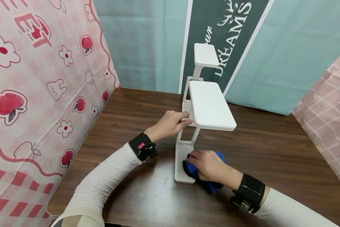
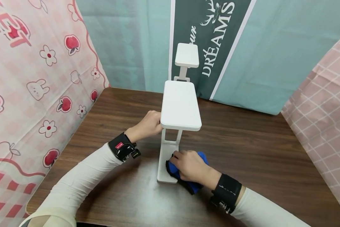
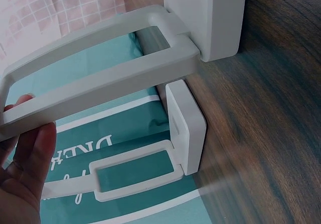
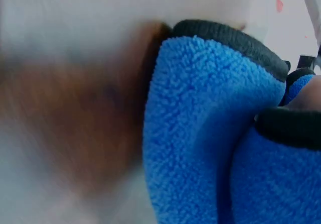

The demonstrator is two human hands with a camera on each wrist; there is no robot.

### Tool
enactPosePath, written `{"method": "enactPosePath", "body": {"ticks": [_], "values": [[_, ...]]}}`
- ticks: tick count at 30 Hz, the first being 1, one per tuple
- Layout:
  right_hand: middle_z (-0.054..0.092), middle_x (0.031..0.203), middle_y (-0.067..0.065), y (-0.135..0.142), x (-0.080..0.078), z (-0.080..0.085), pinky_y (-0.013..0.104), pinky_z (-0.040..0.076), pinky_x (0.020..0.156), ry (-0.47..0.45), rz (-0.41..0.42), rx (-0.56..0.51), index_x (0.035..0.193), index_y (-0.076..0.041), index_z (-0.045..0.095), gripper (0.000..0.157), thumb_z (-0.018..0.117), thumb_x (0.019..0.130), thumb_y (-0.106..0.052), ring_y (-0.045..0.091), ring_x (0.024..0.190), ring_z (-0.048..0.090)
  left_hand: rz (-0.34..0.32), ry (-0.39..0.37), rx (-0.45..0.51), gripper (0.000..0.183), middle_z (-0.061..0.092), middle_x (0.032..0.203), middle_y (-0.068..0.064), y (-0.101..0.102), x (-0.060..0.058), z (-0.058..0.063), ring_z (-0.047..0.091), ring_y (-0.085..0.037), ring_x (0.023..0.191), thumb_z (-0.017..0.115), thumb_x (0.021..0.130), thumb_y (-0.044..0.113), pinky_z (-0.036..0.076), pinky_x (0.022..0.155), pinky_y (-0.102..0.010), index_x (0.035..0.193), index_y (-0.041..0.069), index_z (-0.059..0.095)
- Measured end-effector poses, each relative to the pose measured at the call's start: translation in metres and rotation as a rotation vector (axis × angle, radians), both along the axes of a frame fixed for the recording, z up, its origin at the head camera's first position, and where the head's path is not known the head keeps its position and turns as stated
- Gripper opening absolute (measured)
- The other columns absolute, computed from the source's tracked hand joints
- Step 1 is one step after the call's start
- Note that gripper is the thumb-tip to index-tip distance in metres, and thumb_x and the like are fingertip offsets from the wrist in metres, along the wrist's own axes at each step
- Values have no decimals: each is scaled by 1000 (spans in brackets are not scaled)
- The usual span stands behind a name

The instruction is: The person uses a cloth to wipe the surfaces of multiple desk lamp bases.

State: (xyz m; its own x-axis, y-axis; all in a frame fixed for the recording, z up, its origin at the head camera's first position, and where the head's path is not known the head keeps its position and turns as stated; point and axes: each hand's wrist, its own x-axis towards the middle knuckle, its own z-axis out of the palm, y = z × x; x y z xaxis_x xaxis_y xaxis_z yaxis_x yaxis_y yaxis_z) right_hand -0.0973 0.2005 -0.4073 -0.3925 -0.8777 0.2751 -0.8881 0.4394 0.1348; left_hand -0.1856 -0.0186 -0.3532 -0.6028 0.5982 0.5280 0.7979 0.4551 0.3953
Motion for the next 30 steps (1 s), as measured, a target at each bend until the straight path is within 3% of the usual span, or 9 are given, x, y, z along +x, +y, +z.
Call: {"method": "enactPosePath", "body": {"ticks": [5, 10, 16, 23, 26, 30], "values": [[67, 90, 1, 3, -22, 2, 27, 44, 48, 4, -91, 48, 99, -13, 71, 34, 70, 66, -4, 12, 64, 54, -8, 2, -11, 18, 48, 58, 1, 2, 0, 0, 41, -6, 48, 58, 98, 21, 29, 52, -18, 85, 8, 56], [70, 97, 1, 3, -31, 4, 31, 48, 52, -20, -96, 66, 102, -14, 71, 37, 71, 67, -3, 17, 70, 59, -4, 6, -2, 19, 49, 57, 1, 2, 0, 0, 42, -6, 47, 58, 98, 21, 29, 51, -18, 83, 9, 56], [71, 99, -1, -3, -15, 6, 31, 52, 58, 37, -40, 108, 103, -15, 72, 35, 76, 68, -9, 16, 75, 63, 12, 18, -4, 20, 49, 57, 2, 0, -2, 0, 40, -6, 47, 58, 98, 22, 27, 51, -18, 83, 9, 56], [69, 93, -6, -8, 11, 5, 24, 39, 52, 113, 48, 121, 101, -18, 72, 37, 74, 64, -11, 12, 68, 56, 23, 18, -3, 20, 46, 56, 1, -3, -2, 2, 40, -7, 46, 60, 97, 21, 27, 50, -19, 82, 8, 55], [68, 92, -6, -7, 12, 4, 25, 41, 52, 94, 40, 107, 101, -18, 72, 38, 74, 64, -10, 11, 67, 56, 15, 9, -8, 20, 46, 56, 1, -2, -1, 1, 39, -7, 46, 60, 97, 21, 27, 50, -18, 82, 8, 55], [69, 92, -4, -5, 2, 3, 28, 48, 56, 57, 1, 66, 100, -17, 72, 36, 72, 66, -8, 12, 70, 60, 10, 11, -8, 19, 46, 56, 1, 0, 0, 1, 38, -6, 46, 60, 96, 21, 26, 50, -17, 84, 8, 56]]}}
